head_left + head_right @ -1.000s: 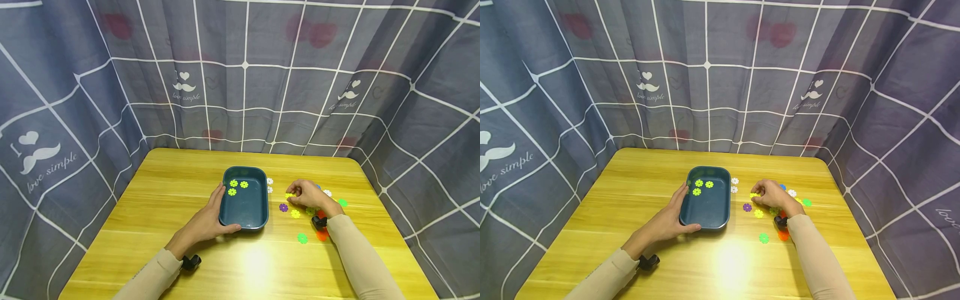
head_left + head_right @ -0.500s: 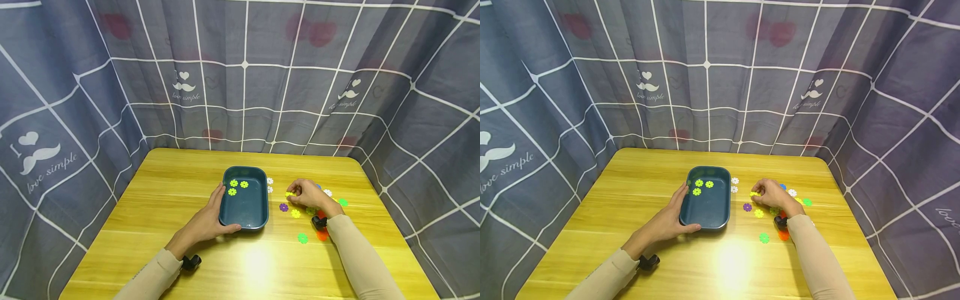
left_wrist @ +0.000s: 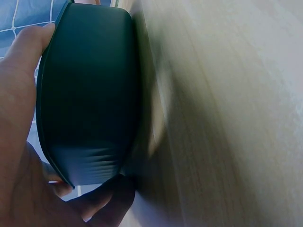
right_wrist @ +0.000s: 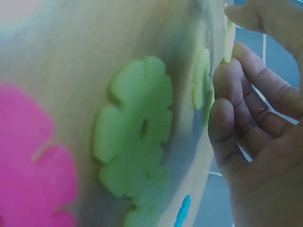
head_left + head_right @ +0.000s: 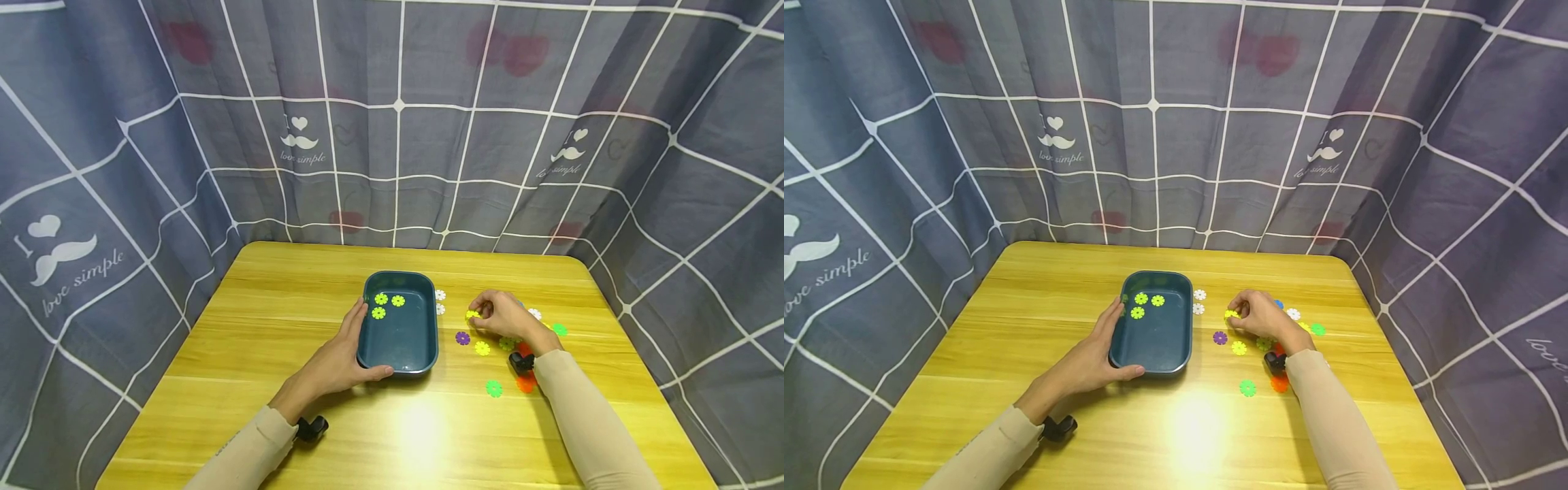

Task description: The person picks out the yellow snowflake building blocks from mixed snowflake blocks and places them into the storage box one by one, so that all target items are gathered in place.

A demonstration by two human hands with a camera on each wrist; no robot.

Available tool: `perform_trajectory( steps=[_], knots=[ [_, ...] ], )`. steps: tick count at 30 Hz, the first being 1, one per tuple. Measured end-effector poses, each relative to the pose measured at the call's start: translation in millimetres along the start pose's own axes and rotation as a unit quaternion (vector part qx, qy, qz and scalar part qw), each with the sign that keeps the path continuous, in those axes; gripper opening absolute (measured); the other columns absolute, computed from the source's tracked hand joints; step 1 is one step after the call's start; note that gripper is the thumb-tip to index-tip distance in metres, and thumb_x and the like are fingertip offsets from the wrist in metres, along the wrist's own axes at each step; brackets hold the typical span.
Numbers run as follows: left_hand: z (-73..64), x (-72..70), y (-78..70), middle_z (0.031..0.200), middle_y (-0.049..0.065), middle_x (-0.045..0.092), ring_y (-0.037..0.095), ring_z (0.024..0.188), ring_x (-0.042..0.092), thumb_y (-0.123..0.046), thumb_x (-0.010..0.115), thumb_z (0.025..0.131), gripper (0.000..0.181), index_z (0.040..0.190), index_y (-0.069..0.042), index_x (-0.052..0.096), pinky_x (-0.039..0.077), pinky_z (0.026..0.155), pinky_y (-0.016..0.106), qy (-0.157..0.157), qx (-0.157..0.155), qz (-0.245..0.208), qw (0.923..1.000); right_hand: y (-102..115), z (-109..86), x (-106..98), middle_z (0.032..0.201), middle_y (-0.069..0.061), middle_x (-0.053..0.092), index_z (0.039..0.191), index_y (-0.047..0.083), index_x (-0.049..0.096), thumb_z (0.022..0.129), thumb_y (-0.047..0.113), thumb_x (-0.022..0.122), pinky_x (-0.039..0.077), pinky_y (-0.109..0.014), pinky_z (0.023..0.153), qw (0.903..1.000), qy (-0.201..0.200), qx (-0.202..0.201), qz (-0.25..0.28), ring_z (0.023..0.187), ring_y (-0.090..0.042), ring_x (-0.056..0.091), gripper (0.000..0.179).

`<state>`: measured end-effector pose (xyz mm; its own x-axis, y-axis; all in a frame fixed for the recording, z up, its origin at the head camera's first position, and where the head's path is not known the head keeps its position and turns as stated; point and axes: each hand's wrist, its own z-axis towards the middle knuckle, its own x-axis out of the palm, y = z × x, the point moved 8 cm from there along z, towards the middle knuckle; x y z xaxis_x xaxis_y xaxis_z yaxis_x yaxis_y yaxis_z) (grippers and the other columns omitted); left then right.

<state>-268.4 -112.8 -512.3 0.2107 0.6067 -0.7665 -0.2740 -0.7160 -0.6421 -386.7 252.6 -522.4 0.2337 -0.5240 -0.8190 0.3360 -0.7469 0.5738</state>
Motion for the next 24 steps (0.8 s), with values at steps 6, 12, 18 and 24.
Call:
perform_trajectory(
  steps=[6,12,18,24],
  knots=[
    [0.1,-0.5,-0.2,0.200,0.000,0.001,0.049,0.157,0.062,-0.078,0.093,0.086,0.147,0.189,-0.014,0.009,0.059,0.120,0.068,0.001,-0.002,0.000,1.0000,5.5,-0.1,-2.4,0.097,0.000,0.078,0.118,0.009,0.082,0.101,0.020,0.092,0.060,-0.027,0.080,0.9999,-0.003,-0.012,0.002,0.086,-0.012,0.069,0.023],
    [0.0,-0.8,-0.1,0.200,0.000,0.000,0.049,0.157,0.062,-0.075,0.093,0.087,0.146,0.189,-0.014,0.009,0.059,0.119,0.068,0.001,-0.003,0.002,1.0000,12.3,-0.3,-4.3,0.096,0.001,0.079,0.117,0.010,0.083,0.100,0.020,0.092,0.061,-0.027,0.080,0.9997,-0.007,-0.024,0.005,0.084,-0.011,0.070,0.022],
    [-0.5,-0.8,-0.3,0.200,0.001,0.000,0.049,0.156,0.063,-0.079,0.092,0.086,0.148,0.189,-0.013,0.009,0.060,0.119,0.068,0.002,-0.001,0.003,1.0000,21.0,-1.0,-8.4,0.094,0.001,0.079,0.116,0.010,0.083,0.098,0.018,0.094,0.061,-0.025,0.079,0.9992,-0.017,-0.035,0.009,0.083,-0.011,0.070,0.022],
    [-0.5,0.0,-0.6,0.200,0.002,0.000,0.049,0.157,0.062,-0.079,0.092,0.086,0.148,0.189,-0.014,0.008,0.059,0.120,0.068,0.003,0.001,-0.002,1.0000,30.2,-1.4,-12.1,0.094,0.001,0.079,0.116,0.010,0.083,0.097,0.016,0.095,0.061,-0.025,0.078,0.9984,-0.022,-0.049,0.017,0.082,-0.011,0.070,0.022]
  ],
)
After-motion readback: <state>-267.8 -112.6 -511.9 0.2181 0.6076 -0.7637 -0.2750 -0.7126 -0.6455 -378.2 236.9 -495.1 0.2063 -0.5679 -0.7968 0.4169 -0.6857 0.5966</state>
